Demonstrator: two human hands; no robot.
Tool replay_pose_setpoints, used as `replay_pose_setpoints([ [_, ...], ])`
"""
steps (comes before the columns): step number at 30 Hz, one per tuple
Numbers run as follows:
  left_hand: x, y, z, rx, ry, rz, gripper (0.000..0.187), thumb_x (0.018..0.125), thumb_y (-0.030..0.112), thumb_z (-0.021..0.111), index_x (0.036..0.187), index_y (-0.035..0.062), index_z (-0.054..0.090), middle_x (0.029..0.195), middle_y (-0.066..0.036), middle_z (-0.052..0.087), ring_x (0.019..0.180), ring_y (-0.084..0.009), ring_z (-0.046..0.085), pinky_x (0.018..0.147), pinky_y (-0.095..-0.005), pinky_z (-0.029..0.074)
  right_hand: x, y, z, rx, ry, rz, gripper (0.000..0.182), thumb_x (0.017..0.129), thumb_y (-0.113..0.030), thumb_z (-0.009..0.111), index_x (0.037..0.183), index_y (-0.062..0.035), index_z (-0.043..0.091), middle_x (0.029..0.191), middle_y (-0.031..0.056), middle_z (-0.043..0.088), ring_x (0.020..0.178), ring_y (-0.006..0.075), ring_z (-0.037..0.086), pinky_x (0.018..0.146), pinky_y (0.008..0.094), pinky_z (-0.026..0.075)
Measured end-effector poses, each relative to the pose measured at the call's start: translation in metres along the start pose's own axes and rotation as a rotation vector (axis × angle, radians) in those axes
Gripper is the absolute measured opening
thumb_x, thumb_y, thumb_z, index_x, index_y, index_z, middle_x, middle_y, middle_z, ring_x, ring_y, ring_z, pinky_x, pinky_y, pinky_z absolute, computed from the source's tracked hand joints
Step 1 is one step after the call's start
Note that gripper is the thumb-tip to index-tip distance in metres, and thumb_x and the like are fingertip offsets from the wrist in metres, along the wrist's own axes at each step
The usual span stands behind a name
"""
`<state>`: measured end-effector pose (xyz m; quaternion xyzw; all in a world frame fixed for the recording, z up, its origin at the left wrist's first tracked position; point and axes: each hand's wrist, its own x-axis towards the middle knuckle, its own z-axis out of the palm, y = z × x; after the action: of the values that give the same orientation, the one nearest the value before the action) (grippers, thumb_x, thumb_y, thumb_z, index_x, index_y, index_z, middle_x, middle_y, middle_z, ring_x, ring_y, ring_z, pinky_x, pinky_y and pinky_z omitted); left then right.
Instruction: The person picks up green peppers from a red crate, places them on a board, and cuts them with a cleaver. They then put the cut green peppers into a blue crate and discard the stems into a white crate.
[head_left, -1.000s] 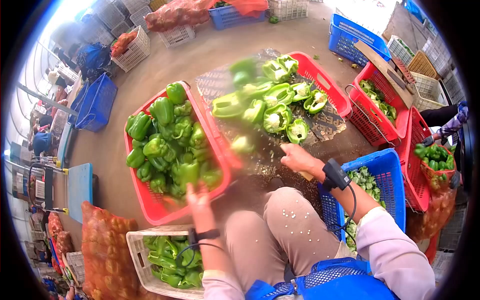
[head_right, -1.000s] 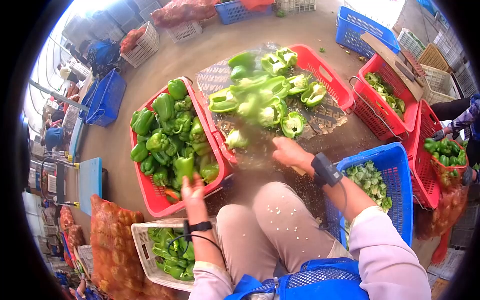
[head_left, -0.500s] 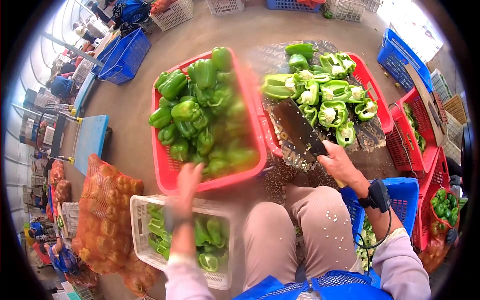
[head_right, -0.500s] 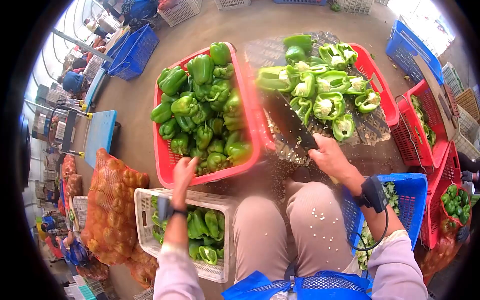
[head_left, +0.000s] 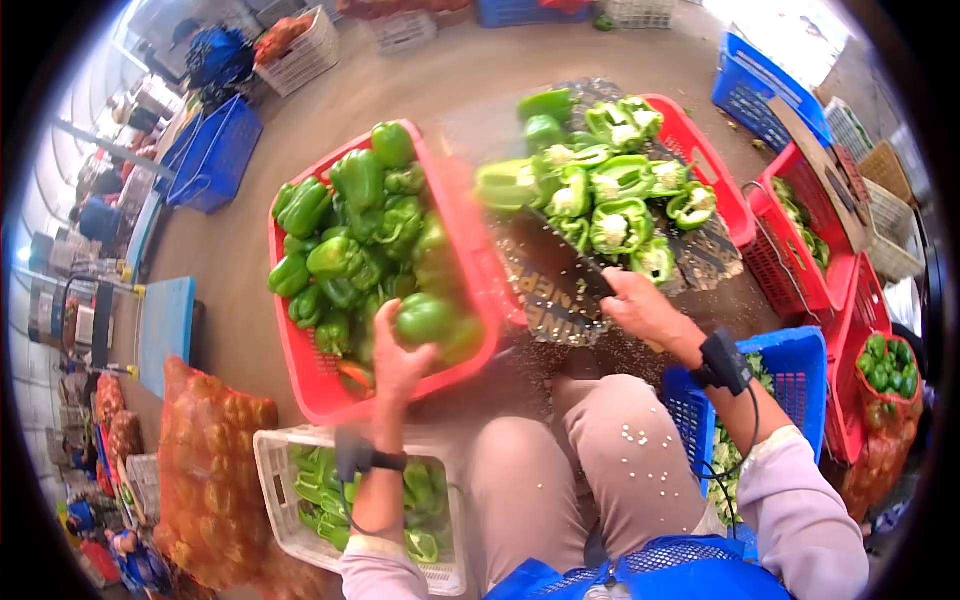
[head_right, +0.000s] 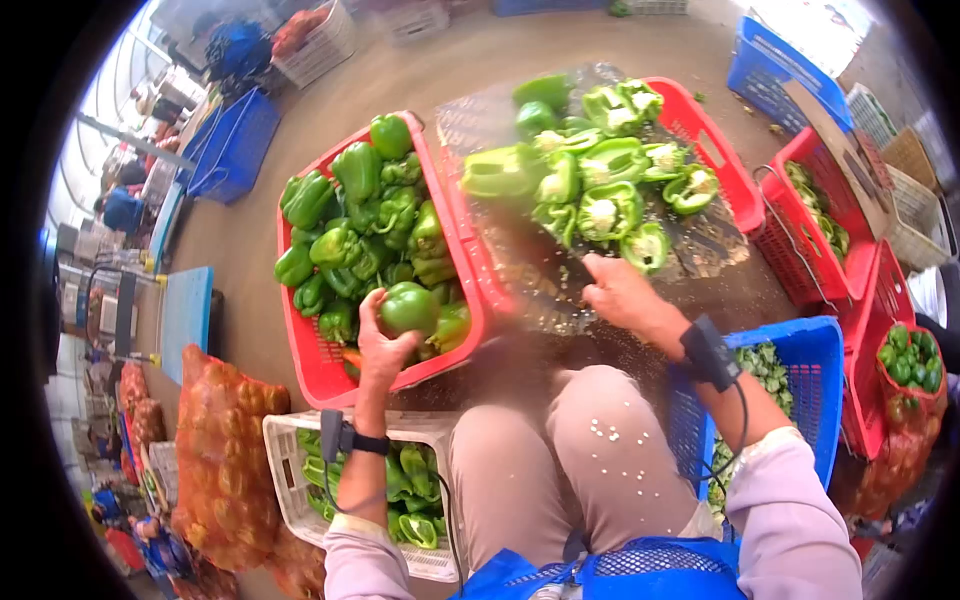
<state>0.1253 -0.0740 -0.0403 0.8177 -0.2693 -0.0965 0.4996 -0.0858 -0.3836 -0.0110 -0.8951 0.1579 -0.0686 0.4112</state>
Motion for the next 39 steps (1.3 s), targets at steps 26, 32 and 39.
replay_pose_setpoints([
  [26, -0.01, 0.106, 0.125, -0.017, -0.101, 0.083, 0.067, 0.063, 0.015, 0.08, 0.119, -0.0022, 0.047, 0.108, -0.019, 0.057, 0.096, -0.0299, 0.059, 0.083, -0.036, 0.049, -0.017, -0.071, -0.009, -0.228, -0.207, 0.2, 0.031, 0.082, -0.032, 0.06, 0.097, -0.0052, 0.061, 0.094, 0.0215, 0.065, 0.089, 0.0386, 0.062, 0.076, 0.0454, 0.048],
  [32, 0.002, 0.041, 0.125, -0.664, -0.06, -0.177, 0.044, 0.075, -0.001, 0.071, 0.112, 0.0006, 0.048, 0.105, -0.011, 0.061, 0.09, -0.0195, 0.062, 0.082, -0.032, 0.053, -0.01, -0.039, -0.013, 0.351, -0.257, 0.283, 0.026, 0.079, -0.02, 0.06, 0.1, -0.0039, 0.063, 0.071, 0.007, 0.062, 0.061, 0.0164, 0.059, 0.054, 0.0306, 0.047],
  [39, 0.002, 0.022, 0.121, -1.132, -0.081, -0.439, 0.034, 0.083, -0.002, 0.062, 0.113, -0.0002, 0.046, 0.113, -0.02, 0.059, 0.099, -0.0335, 0.062, 0.085, -0.0458, 0.054, -0.01, -0.037, -0.016, 0.476, -0.246, 0.337, 0.025, 0.077, -0.013, 0.059, 0.1, -0.0031, 0.064, 0.068, 0.0024, 0.06, 0.052, 0.0092, 0.052, 0.046, 0.0246, 0.042],
])
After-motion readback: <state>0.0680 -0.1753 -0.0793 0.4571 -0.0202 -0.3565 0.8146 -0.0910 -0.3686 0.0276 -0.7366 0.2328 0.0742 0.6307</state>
